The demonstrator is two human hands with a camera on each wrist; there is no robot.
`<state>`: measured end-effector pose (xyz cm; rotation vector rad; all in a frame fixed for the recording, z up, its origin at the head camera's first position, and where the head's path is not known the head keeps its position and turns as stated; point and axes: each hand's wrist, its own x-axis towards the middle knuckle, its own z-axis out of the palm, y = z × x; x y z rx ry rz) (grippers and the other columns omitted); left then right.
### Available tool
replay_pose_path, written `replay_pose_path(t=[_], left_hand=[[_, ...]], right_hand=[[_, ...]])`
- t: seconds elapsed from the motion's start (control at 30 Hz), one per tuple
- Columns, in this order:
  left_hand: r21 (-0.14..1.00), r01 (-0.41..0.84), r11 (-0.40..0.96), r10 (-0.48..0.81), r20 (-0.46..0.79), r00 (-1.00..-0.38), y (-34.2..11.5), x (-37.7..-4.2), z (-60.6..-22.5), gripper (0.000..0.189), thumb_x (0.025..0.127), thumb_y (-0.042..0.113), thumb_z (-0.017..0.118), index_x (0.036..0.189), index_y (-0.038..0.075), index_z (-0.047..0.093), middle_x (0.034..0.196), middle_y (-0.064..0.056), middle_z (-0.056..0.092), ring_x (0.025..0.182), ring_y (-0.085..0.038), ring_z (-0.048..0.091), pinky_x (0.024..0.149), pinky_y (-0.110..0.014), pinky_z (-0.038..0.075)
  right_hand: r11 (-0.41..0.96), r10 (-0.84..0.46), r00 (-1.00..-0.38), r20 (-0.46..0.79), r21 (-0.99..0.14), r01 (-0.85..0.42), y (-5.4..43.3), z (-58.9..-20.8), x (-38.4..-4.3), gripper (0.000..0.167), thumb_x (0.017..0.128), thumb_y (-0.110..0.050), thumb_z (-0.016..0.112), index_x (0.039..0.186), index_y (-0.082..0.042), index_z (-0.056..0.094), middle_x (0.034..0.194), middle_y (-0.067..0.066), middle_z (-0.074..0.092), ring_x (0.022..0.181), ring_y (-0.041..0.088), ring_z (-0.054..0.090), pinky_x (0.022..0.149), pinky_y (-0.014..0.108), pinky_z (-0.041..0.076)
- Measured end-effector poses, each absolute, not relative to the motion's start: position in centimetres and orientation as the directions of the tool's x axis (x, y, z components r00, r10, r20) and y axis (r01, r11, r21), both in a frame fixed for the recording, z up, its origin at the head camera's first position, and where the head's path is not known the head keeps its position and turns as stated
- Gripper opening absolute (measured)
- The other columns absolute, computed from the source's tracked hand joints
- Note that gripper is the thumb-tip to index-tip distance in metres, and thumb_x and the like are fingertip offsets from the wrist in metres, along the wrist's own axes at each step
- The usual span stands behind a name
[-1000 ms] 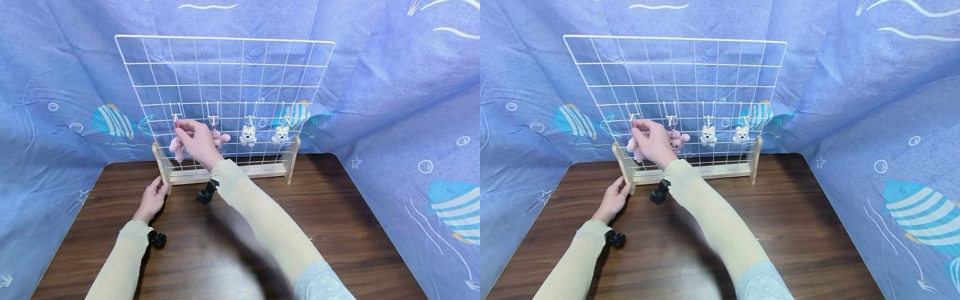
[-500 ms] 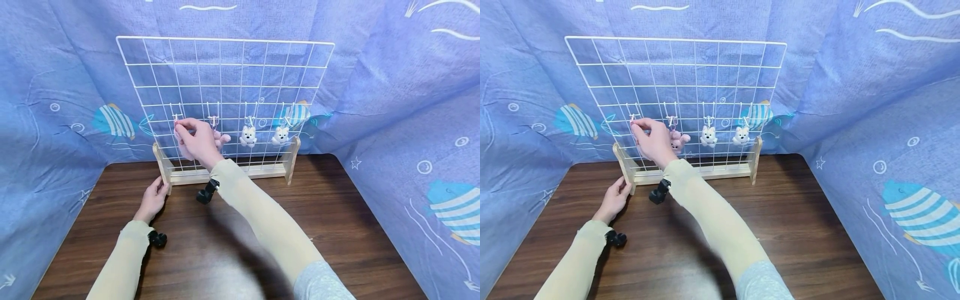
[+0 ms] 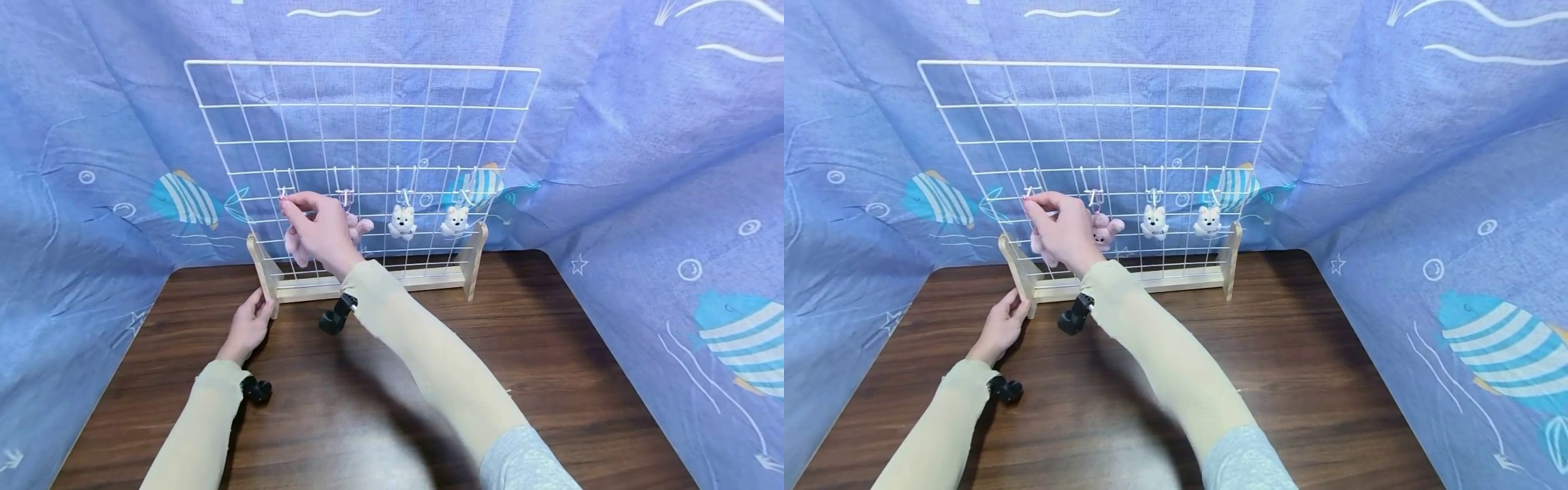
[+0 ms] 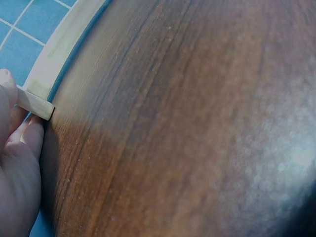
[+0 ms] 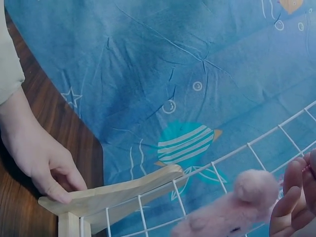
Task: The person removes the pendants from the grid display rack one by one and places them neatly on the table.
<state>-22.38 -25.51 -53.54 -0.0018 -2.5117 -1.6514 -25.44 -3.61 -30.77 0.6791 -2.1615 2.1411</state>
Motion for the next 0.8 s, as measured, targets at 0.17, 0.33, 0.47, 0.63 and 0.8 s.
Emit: replay_pose_path(t=[0.17,0.33,0.47,0.63,0.8], left_hand=[[0.924,0.056,0.378,-0.058,0.084,-0.995,-25.2,-21.8,-52.3,0.054,0.113,0.009,0.045,0.161,-0.008,0.029,0.158,-0.034,0.041,0.145,-0.040,0.042,0.098,0.001,0.036],[0.922,0.060,0.383,-0.055,0.088,-0.995,-24.8,-21.4,-51.3,0.052,0.112,0.004,0.044,0.159,-0.012,0.029,0.156,-0.037,0.041,0.143,-0.044,0.043,0.095,0.002,0.036],[0.916,0.076,0.395,-0.063,0.109,-0.992,-25.5,-22.4,-53.5,0.054,0.113,0.012,0.045,0.161,-0.007,0.030,0.157,-0.034,0.042,0.143,-0.041,0.044,0.095,0.002,0.036],[0.908,0.095,0.408,-0.062,0.132,-0.989,-25.5,-22.4,-53.8,0.054,0.113,0.014,0.046,0.160,-0.007,0.032,0.156,-0.034,0.044,0.141,-0.040,0.047,0.095,0.000,0.039],[0.907,0.096,0.411,-0.068,0.135,-0.988,-25.4,-22.2,-53.7,0.054,0.113,0.014,0.047,0.160,-0.007,0.033,0.155,-0.034,0.045,0.140,-0.040,0.048,0.095,0.001,0.038]], right_hand=[[0.047,-0.258,-0.911,0.322,-0.938,-0.345,-3.6,-30.6,-25.3,0.021,0.105,-0.028,0.068,0.117,-0.013,0.077,0.092,0.000,0.074,0.068,0.020,0.071,0.061,0.029,0.059],[0.108,-0.257,-0.906,0.335,-0.922,-0.372,-3.5,-30.5,-25.2,0.025,0.105,-0.028,0.068,0.121,-0.011,0.077,0.105,-0.003,0.076,0.077,0.009,0.069,0.068,0.021,0.057],[0.112,-0.275,-0.897,0.346,-0.915,-0.387,-3.2,-30.6,-25.0,0.026,0.106,-0.028,0.067,0.123,-0.011,0.076,0.108,-0.001,0.076,0.078,0.009,0.069,0.069,0.021,0.056],[0.143,-0.300,-0.877,0.374,-0.892,-0.429,-2.7,-30.7,-24.7,0.025,0.106,-0.026,0.067,0.122,-0.010,0.077,0.108,0.001,0.078,0.078,0.010,0.070,0.069,0.020,0.055],[0.177,-0.313,-0.867,0.387,-0.873,-0.454,-2.0,-31.3,-24.2,0.024,0.105,-0.028,0.068,0.119,-0.011,0.078,0.094,-0.004,0.078,0.075,0.009,0.069,0.070,0.025,0.055]])
